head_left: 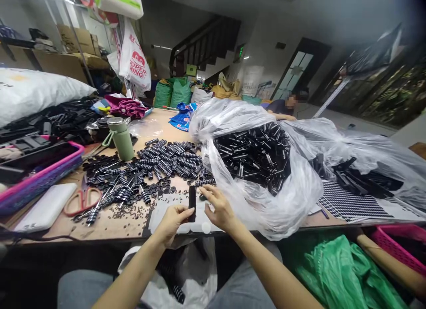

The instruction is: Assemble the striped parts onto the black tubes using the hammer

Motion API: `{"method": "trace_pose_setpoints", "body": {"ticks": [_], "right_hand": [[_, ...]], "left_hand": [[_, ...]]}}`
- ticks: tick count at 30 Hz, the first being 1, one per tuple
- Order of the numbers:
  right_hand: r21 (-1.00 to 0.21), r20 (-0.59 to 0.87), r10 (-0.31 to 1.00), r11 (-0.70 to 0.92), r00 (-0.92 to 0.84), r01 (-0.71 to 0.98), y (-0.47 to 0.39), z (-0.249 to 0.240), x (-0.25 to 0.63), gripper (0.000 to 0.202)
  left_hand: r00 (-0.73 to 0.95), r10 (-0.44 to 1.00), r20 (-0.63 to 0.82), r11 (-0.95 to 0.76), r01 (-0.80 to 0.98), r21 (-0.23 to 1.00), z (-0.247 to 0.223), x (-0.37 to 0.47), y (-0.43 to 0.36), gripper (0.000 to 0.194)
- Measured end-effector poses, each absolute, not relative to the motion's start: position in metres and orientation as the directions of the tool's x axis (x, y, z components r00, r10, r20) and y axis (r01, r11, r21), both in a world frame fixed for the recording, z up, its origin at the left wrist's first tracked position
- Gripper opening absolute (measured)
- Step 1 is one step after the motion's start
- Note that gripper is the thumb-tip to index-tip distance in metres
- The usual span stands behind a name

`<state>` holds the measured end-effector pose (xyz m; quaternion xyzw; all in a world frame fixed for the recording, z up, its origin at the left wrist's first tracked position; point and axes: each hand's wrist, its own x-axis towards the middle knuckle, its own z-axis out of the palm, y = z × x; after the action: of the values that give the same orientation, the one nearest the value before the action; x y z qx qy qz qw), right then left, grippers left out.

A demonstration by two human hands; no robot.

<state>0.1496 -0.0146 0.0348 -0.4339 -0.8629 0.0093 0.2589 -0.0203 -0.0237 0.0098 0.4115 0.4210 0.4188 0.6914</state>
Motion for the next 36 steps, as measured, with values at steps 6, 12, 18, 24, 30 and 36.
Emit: {"method": "trace_pose_setpoints", "body": {"ticks": [6,12,18,24,30,36], "right_hand": [[-0.374,0.15,0.825,0.558,-0.545,0.741,-0.035,0.03,0.135,0.101],[-0.472,0.088,0.892,0.43,-0.444,0.769,-0.035,-0.007,0.125,0.104],[-0.437,0.027,0.986,0.158,-0.163,0.885,-0.021,-0.031,0.135,0.101],[-0.379,-0.011,0.992,0.116,-0.129,0.918,-0.017,-0.035,0.141,0.102],[-0.406,0.001,0.986,0.151,-0.165,0.901,-0.014,-0.04,0.147,0.102],[-0.447,0.004,0.982,0.169,-0.187,0.879,-0.016,-0.042,0.154,0.1]], "left_hand": [[0.254,0.94,-0.227,0.229,0.021,0.973,-0.01,-0.026,-0.048,0.032],[0.148,0.98,-0.135,0.076,0.349,0.934,-0.015,-0.036,-0.031,0.028],[-0.33,0.943,-0.045,0.239,0.577,0.781,0.003,-0.077,0.093,0.041],[-0.45,0.888,-0.098,0.366,0.559,0.744,0.003,-0.076,0.164,0.048],[-0.264,0.964,0.033,0.131,0.577,0.806,-0.002,-0.086,0.137,0.052],[-0.007,0.993,0.121,-0.121,-0.061,0.991,-0.004,-0.073,0.07,0.048]]}}
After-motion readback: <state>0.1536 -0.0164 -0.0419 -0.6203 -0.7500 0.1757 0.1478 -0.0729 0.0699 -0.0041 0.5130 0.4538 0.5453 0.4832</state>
